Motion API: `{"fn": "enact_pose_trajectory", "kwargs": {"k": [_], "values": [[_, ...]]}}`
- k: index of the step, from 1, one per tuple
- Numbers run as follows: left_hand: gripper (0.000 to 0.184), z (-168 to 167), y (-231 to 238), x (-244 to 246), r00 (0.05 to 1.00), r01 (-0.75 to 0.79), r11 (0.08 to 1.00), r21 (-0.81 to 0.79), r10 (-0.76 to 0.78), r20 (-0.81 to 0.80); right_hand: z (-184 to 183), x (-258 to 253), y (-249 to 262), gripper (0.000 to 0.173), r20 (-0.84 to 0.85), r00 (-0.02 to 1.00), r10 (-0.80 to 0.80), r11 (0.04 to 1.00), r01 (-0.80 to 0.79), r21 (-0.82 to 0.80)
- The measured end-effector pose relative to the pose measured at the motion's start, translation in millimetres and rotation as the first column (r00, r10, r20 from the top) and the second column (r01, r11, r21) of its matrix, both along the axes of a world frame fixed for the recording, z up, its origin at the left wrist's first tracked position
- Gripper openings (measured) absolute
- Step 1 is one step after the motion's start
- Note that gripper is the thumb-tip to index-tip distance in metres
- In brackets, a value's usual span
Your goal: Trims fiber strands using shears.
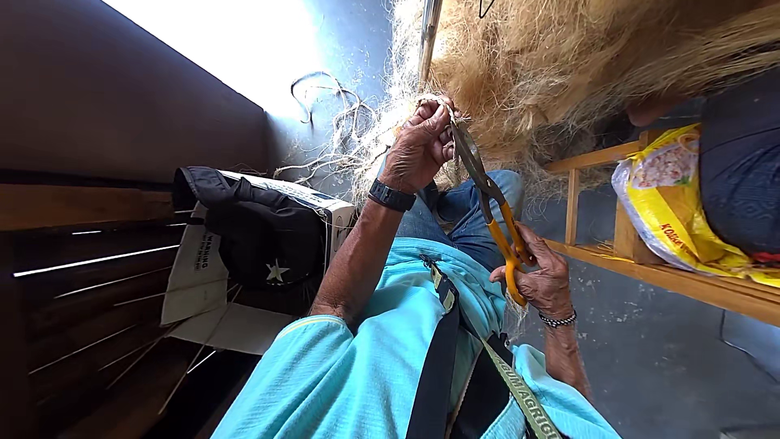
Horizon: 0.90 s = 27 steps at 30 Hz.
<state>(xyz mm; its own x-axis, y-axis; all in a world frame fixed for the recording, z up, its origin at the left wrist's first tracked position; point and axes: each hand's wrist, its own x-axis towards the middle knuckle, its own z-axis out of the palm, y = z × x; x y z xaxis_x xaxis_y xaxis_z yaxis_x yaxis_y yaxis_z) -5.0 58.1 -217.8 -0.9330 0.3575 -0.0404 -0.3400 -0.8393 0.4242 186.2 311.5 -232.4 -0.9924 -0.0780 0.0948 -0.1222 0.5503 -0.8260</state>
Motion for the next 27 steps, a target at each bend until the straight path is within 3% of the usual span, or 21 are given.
{"fn": "enact_pose_trajectory", "kwargs": {"k": [8,18,22,27], "values": [[0.012,2.5,0.0,0.8,1.0,-0.023,0.998,-0.054,0.023,0.015,3.0,-0.8,0.9,0.082,0.043,0.999,-0.003,0.999,0.005,-0.039],[0.012,-3.8,3.9,2.5,0.999,-0.018,0.994,-0.11,0.021,0.028,5.6,-3.4,-5.3,0.085,0.279,0.958,-0.071,0.994,0.046,0.096],[0.011,-3.0,4.5,3.7,0.999,-0.015,0.992,-0.121,0.019,0.031,3.0,-2.4,-4.5,0.083,0.254,0.964,-0.074,0.992,0.046,0.116],[0.012,-3.1,4.6,4.7,0.999,0.001,0.993,-0.122,0.004,0.039,-1.1,0.2,-5.9,0.065,0.155,0.985,-0.074,0.997,0.071,0.028]]}}
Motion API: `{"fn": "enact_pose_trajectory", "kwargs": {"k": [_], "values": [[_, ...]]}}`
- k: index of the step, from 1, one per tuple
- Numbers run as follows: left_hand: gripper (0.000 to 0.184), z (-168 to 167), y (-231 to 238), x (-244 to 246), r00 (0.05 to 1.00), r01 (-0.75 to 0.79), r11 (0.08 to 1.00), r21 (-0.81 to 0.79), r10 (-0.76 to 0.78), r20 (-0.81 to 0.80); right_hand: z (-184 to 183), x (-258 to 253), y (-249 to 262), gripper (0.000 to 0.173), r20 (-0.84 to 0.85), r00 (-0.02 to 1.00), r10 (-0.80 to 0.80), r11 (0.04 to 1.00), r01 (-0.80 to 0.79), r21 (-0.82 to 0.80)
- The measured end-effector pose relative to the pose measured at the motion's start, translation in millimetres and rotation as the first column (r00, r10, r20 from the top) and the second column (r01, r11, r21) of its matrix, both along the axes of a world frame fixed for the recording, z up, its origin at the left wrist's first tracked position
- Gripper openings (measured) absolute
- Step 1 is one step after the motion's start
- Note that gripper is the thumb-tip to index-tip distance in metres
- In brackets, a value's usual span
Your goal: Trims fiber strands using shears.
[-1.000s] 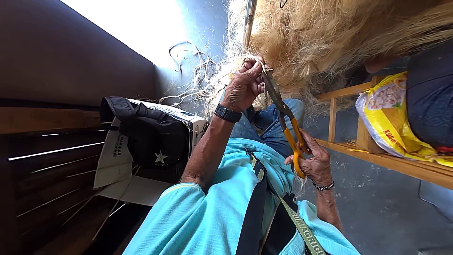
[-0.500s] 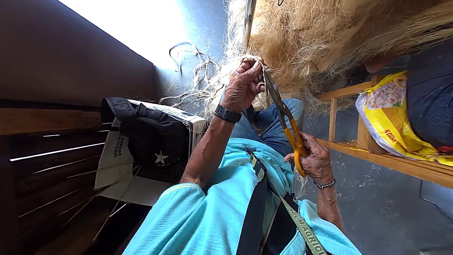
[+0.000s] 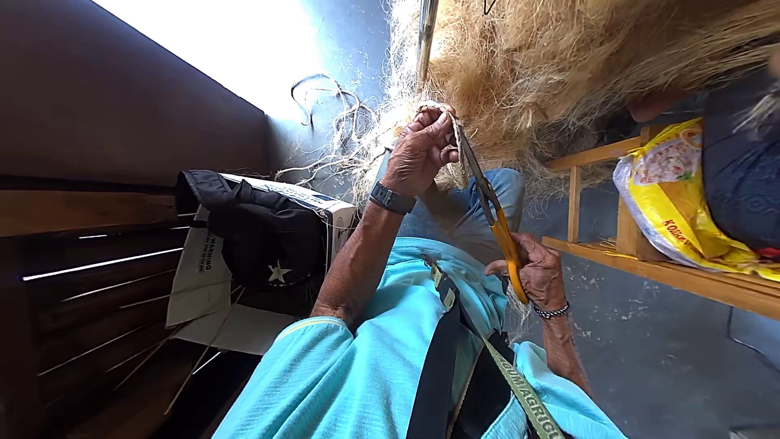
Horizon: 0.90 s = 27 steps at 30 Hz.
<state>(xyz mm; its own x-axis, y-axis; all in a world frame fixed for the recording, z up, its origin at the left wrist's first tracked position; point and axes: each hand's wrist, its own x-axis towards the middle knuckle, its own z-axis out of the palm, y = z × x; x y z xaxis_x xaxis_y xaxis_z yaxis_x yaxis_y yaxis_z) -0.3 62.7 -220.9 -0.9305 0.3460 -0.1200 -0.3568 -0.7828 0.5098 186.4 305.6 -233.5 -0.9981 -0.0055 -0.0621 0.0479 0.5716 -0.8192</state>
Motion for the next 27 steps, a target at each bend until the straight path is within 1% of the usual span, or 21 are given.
{"fn": "enact_pose_trajectory", "kwargs": {"k": [2,4,6,8,13,18,20,23,25,27], "values": [[0.013,2,-1,1,1.0,0.008,1.0,-0.013,-0.008,0.006,-2,1,0,0.066,0.006,1.0,0.009,0.998,-0.008,-0.059],[0.013,0,-2,1,1.0,0.011,1.0,0.01,-0.011,0.011,-2,1,1,0.076,0.047,0.998,0.029,0.996,-0.025,-0.083],[0.012,-1,-2,1,1.0,0.013,1.0,0.02,-0.013,0.01,0,1,1,0.089,0.107,0.993,0.052,0.997,-0.045,-0.064],[0.011,-1,-3,1,1.0,0.013,0.999,0.034,-0.013,-0.003,0,1,0,0.095,0.106,0.993,0.044,0.999,-0.041,-0.028],[0.01,0,-8,-1,0.996,0.001,1.0,0.015,0.001,-0.084,4,0,-1,0.089,0.016,1.0,0.027,0.996,-0.029,0.084],[0.01,2,-10,0,0.994,-0.031,0.999,-0.009,0.03,-0.108,5,-1,-2,0.081,-0.004,1.0,0.002,0.992,-0.002,0.127],[0.01,1,-11,0,0.994,-0.032,0.999,-0.012,0.031,-0.103,2,-1,-2,0.073,-0.035,0.999,0.0,0.996,0.003,0.09],[0.009,-3,-11,2,0.996,-0.011,1.0,0.017,0.012,-0.086,-1,1,-5,0.064,-0.051,0.999,0.009,0.998,-0.013,-0.063],[0.009,-4,-11,3,0.998,0.007,0.997,0.073,-0.002,-0.067,-4,3,-6,0.062,-0.042,0.999,0.01,0.985,-0.017,-0.173],[0.012,-6,-12,4,0.998,0.015,0.993,0.114,-0.008,-0.063,-4,4,-6,0.066,-0.02,1.0,0.008,0.963,-0.013,-0.27]]}}
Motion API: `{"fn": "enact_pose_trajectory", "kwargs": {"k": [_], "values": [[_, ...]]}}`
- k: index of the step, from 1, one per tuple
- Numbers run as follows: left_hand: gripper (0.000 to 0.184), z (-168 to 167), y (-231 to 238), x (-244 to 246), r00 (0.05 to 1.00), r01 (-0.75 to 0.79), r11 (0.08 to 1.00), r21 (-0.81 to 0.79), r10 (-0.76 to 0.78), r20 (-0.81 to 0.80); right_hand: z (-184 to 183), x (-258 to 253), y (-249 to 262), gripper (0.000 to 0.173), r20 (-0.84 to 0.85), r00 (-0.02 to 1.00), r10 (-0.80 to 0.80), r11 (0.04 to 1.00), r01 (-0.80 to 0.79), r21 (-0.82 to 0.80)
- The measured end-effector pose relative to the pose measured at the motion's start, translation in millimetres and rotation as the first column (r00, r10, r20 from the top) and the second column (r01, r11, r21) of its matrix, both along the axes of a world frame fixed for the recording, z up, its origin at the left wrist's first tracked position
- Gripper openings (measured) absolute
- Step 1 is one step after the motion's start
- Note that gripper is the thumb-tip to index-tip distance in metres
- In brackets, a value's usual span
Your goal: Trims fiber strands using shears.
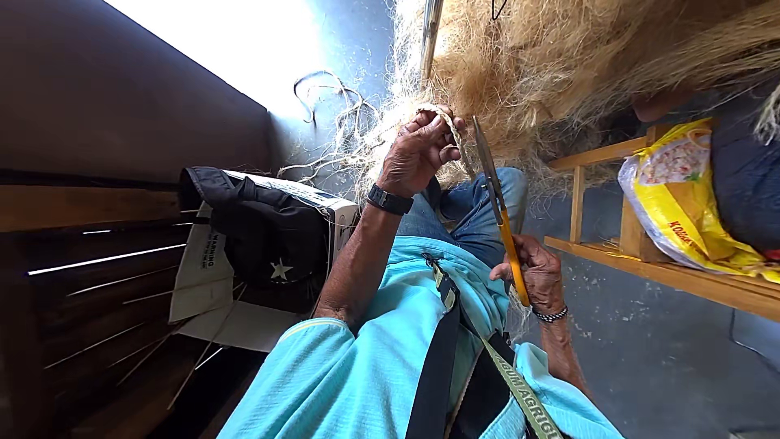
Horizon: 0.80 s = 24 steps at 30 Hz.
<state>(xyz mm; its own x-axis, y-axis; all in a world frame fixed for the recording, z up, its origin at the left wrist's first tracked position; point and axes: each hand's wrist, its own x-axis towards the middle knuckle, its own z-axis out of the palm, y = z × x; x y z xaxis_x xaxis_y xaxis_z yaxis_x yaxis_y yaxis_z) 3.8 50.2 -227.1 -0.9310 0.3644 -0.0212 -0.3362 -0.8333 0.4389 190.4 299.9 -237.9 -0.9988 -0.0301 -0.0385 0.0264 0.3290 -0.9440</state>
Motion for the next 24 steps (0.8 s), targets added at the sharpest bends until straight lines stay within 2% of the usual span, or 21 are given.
{"fn": "enact_pose_trajectory", "kwargs": {"k": [2,5,9,12,16,19,24], "values": [[0.015,-3,-1,0,1.0,-0.004,0.999,0.035,0.005,-0.004,0,0,3,0.078,0.025,1.0,0.012,1.0,-0.011,-0.018],[0.016,-5,-3,-3,1.0,-0.017,0.999,0.05,0.016,0.004,-5,-1,10,0.095,0.005,1.0,0.024,0.996,-0.025,0.086],[0.021,-3,-6,-5,0.998,-0.047,0.999,0.022,0.046,0.038,-6,-1,12,0.096,-0.02,1.0,-0.003,0.998,0.005,0.07],[0.024,2,-7,-5,0.995,-0.069,0.998,-0.005,0.07,0.067,-5,-5,10,0.104,-0.037,0.999,-0.022,0.996,0.024,0.08],[0.031,7,-5,-1,0.99,-0.022,0.999,0.035,0.017,0.137,0,-27,0,0.109,-0.085,0.993,-0.077,0.988,0.087,0.129],[0.035,12,4,9,0.979,0.029,0.998,0.051,-0.039,0.2,0,-53,-13,0.107,-0.138,0.988,-0.071,0.997,0.066,-0.036],[0.035,21,22,28,0.953,0.099,0.99,0.1,-0.124,0.278,2,-100,-43,0.094,-0.304,0.953,0.004,0.956,-0.093,-0.28]]}}
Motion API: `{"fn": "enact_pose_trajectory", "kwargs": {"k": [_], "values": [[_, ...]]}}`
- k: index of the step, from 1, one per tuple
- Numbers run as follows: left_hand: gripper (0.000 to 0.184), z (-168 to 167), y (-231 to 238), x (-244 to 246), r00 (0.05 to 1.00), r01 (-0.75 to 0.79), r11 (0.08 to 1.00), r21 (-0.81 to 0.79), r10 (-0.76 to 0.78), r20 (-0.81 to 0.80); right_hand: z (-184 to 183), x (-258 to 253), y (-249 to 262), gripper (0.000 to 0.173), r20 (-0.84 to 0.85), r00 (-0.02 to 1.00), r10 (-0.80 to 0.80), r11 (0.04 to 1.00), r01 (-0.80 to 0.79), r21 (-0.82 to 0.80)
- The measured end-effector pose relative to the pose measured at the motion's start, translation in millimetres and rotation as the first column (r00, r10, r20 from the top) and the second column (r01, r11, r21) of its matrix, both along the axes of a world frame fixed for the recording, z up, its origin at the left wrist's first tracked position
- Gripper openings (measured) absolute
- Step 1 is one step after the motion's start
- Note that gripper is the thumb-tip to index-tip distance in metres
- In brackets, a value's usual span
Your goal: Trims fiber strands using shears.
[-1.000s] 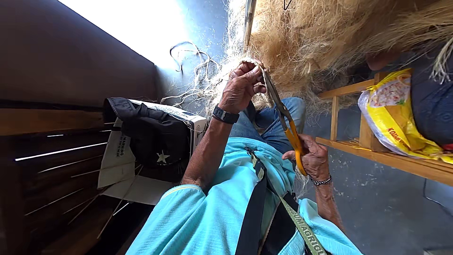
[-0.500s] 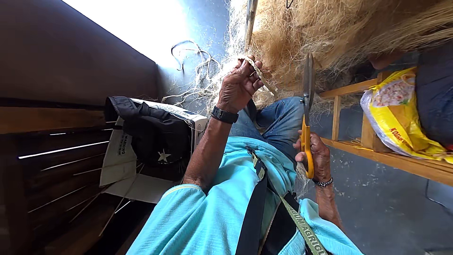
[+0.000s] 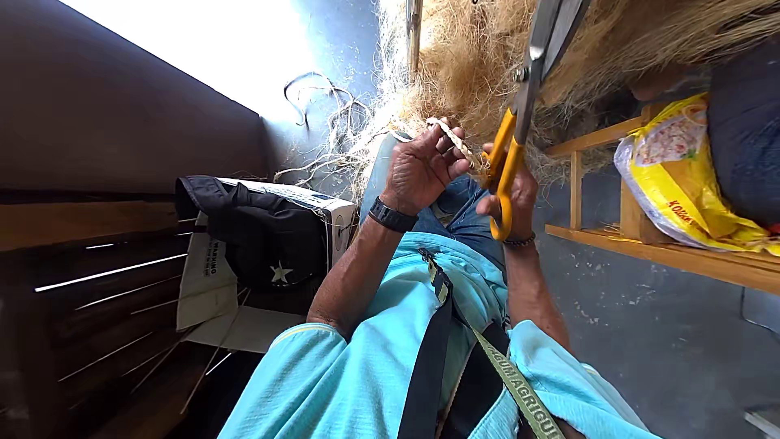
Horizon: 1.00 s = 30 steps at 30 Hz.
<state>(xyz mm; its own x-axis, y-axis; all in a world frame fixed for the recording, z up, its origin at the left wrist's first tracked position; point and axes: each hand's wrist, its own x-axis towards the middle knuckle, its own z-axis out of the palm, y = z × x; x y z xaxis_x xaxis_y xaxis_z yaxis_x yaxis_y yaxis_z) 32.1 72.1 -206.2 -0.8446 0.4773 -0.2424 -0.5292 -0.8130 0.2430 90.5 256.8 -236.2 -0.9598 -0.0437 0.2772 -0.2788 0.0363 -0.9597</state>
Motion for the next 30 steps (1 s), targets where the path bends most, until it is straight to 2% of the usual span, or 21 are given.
{"fn": "enact_pose_trajectory", "kwargs": {"k": [3,5,8,11,14,17,19,22,25,30], "values": [[0.034,0,-3,2,0.998,-0.017,0.999,-0.05,0.014,-0.056,-2,-12,-11,0.083,0.017,0.994,0.104,0.977,-0.098,-0.191],[0.031,-2,-10,-1,0.991,-0.068,0.993,-0.092,0.056,-0.125,0,-11,-12,0.074,0.055,0.985,0.163,0.954,-0.144,-0.262],[0.027,-5,-23,-6,0.965,-0.167,0.965,-0.2,0.118,-0.236,3,-4,-6,0.065,0.089,0.978,0.187,0.955,-0.159,-0.251],[0.021,-9,-30,-5,0.949,-0.238,0.929,-0.282,0.161,-0.271,7,7,4,0.063,0.142,0.969,0.2,0.972,-0.178,-0.154],[0.017,-16,-37,-2,0.937,-0.271,0.917,-0.292,0.182,-0.297,9,13,9,0.062,0.189,0.964,0.188,0.975,-0.159,-0.158],[0.014,-17,-44,-1,0.915,-0.317,0.898,-0.304,0.206,-0.347,12,16,10,0.059,0.197,0.958,0.21,0.957,-0.161,-0.24],[0.017,-12,-54,-6,0.896,-0.346,0.879,-0.33,0.206,-0.392,15,18,10,0.056,0.227,0.961,0.156,0.973,-0.11,-0.201],[0.029,1,-78,-17,0.864,-0.425,0.815,-0.395,0.235,-0.445,13,21,13,0.054,0.244,0.968,0.066,0.989,-0.031,-0.145],[0.03,16,-107,-27,0.841,-0.514,0.713,-0.477,0.31,-0.443,10,24,19,0.053,0.224,0.972,0.064,0.985,-0.026,-0.169],[0.032,25,-157,-39,0.796,-0.6,0.628,-0.496,0.406,-0.449,7,30,25,0.053,0.27,0.963,0.014,0.988,0.029,-0.153]]}}
